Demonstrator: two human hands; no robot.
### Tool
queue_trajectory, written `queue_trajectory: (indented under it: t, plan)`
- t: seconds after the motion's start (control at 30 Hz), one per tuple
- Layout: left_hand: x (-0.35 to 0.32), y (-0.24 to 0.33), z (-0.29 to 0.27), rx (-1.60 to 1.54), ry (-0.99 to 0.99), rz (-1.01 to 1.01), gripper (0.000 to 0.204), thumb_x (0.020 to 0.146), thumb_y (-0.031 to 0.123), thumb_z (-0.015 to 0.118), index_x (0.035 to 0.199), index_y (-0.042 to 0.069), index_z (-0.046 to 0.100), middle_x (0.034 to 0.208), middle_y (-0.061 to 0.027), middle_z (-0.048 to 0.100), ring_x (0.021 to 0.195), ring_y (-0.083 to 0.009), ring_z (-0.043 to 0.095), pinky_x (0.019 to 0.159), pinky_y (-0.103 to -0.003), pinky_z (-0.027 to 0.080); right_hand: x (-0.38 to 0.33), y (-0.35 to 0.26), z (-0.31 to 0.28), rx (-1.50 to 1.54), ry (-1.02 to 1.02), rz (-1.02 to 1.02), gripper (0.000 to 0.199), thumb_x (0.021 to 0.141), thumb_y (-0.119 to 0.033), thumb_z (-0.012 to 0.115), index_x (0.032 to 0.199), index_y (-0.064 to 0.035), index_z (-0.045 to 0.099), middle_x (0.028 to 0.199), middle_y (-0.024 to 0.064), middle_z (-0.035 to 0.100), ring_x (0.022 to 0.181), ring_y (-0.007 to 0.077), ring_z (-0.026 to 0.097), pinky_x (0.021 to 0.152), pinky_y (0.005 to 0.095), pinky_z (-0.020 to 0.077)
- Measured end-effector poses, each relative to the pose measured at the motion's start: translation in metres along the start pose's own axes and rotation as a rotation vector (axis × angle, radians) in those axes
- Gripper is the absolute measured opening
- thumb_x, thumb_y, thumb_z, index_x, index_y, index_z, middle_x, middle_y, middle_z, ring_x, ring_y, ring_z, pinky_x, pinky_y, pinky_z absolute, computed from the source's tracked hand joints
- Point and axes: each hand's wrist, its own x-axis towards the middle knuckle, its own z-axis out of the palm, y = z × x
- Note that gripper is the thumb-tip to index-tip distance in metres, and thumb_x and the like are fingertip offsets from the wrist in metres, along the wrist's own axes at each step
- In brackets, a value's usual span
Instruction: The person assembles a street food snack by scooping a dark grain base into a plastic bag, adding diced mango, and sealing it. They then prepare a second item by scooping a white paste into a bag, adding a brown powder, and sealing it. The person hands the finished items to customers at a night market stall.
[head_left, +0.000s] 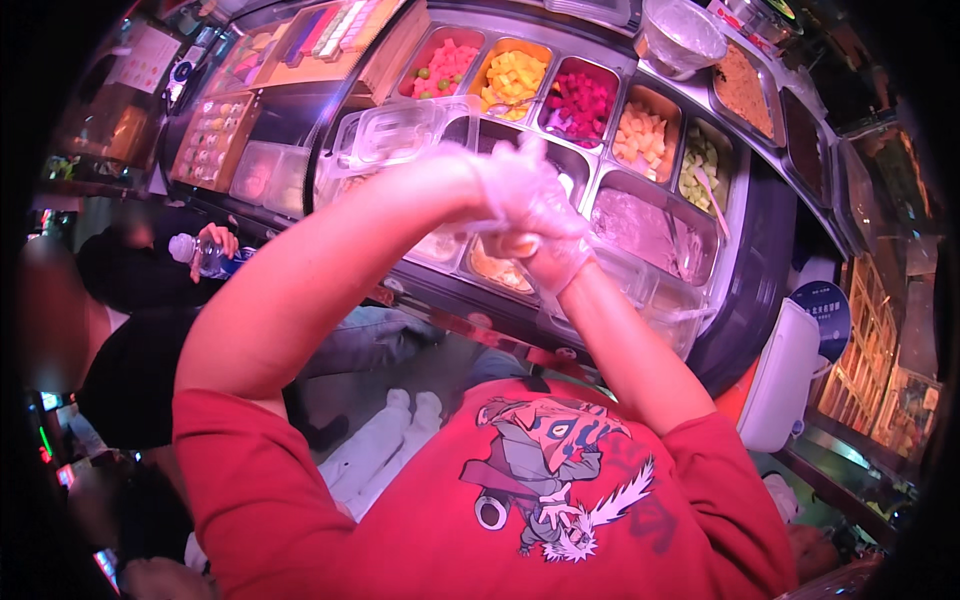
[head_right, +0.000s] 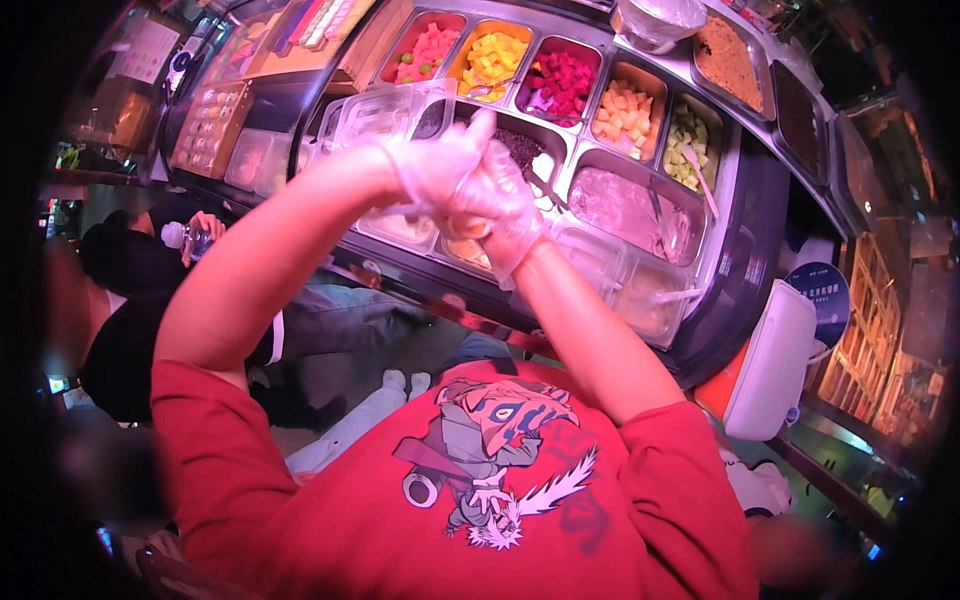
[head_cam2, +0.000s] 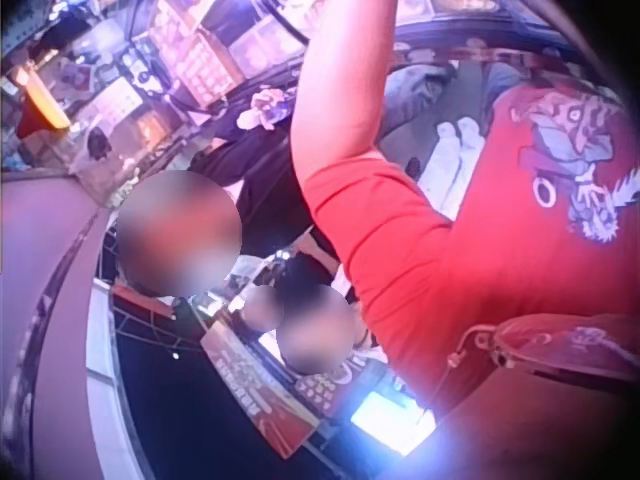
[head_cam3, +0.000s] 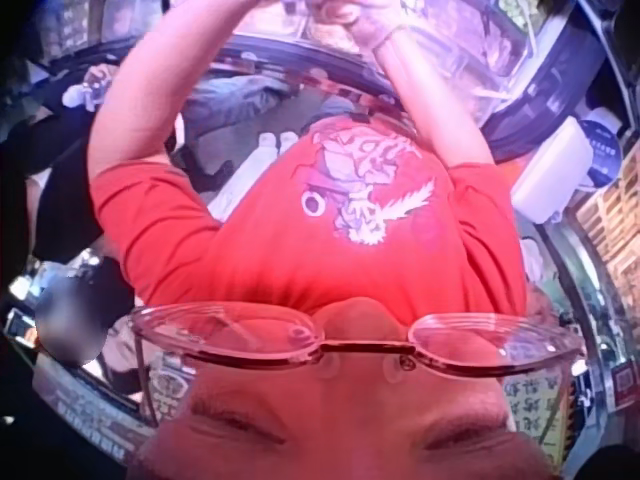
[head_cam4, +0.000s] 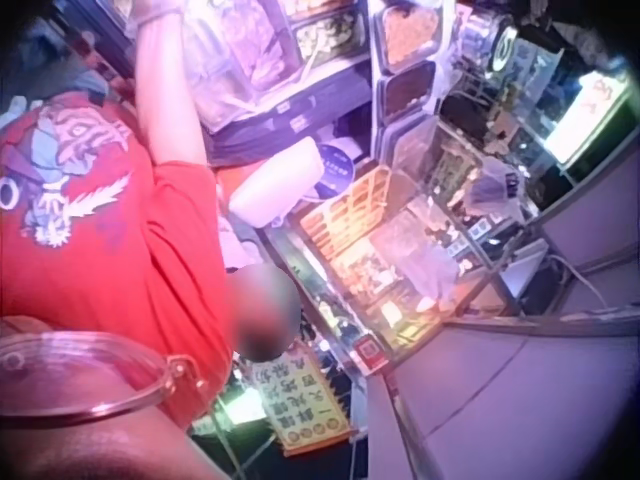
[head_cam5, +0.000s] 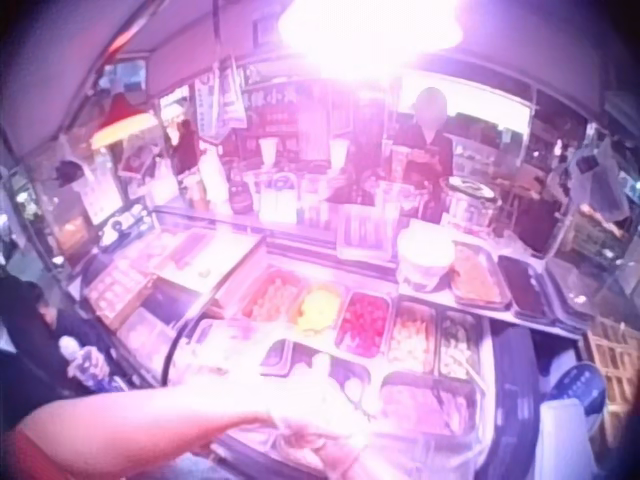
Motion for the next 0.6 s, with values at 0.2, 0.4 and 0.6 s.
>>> queue_trajectory:
  t: [0.2, 0.4, 0.6]
  plan:
    - [-0.03, -0.022, -0.037, 0.33, 0.854, 0.785, 0.069, 0.1, 0.045, 0.052, 0.148, -0.001, 0.034, 0.148, -0.0249, 0.042, 0.136, -0.0399, 0.044, 0.111, -0.048, 0.039, -0.03, -0.025, 0.071, 0.155, 0.144, -0.163, 0.054, 0.1, -0.047, 0.054, 0.13, -0.0025, 0.055, 0.118, 0.0219, 0.062, 0.107, 0.0362, 0.06, 0.095, 0.0518, 0.0531]
    - [0.01, -0.037, 0.13, -1.363, 1.003, 0.698, 0.086, 0.091, 0.062, 0.06, 0.149, 0.006, 0.033, 0.142, -0.0112, 0.049, 0.128, -0.0238, 0.05, 0.109, -0.04, 0.04, -0.048, -0.008, 0.113, -0.082, 0.075, -0.475, 0.059, 0.104, -0.044, 0.046, 0.139, 0.0038, 0.046, 0.119, 0.0226, 0.061, 0.108, 0.0356, 0.061, 0.098, 0.0474, 0.0497]
    - [0.01, -0.041, 0.156, -1.865, 0.785, 0.708, 0.095, 0.083, 0.062, 0.071, 0.15, 0.007, 0.033, 0.133, -0.0069, 0.054, 0.122, -0.0208, 0.056, 0.103, -0.041, 0.049, -0.06, -0.007, 0.086, -1.206, 0.092, -0.729, 0.039, 0.099, -0.021, 0.055, 0.129, 0.0034, 0.06, 0.127, 0.0186, 0.064, 0.118, 0.0298, 0.059, 0.104, 0.0407, 0.0437]
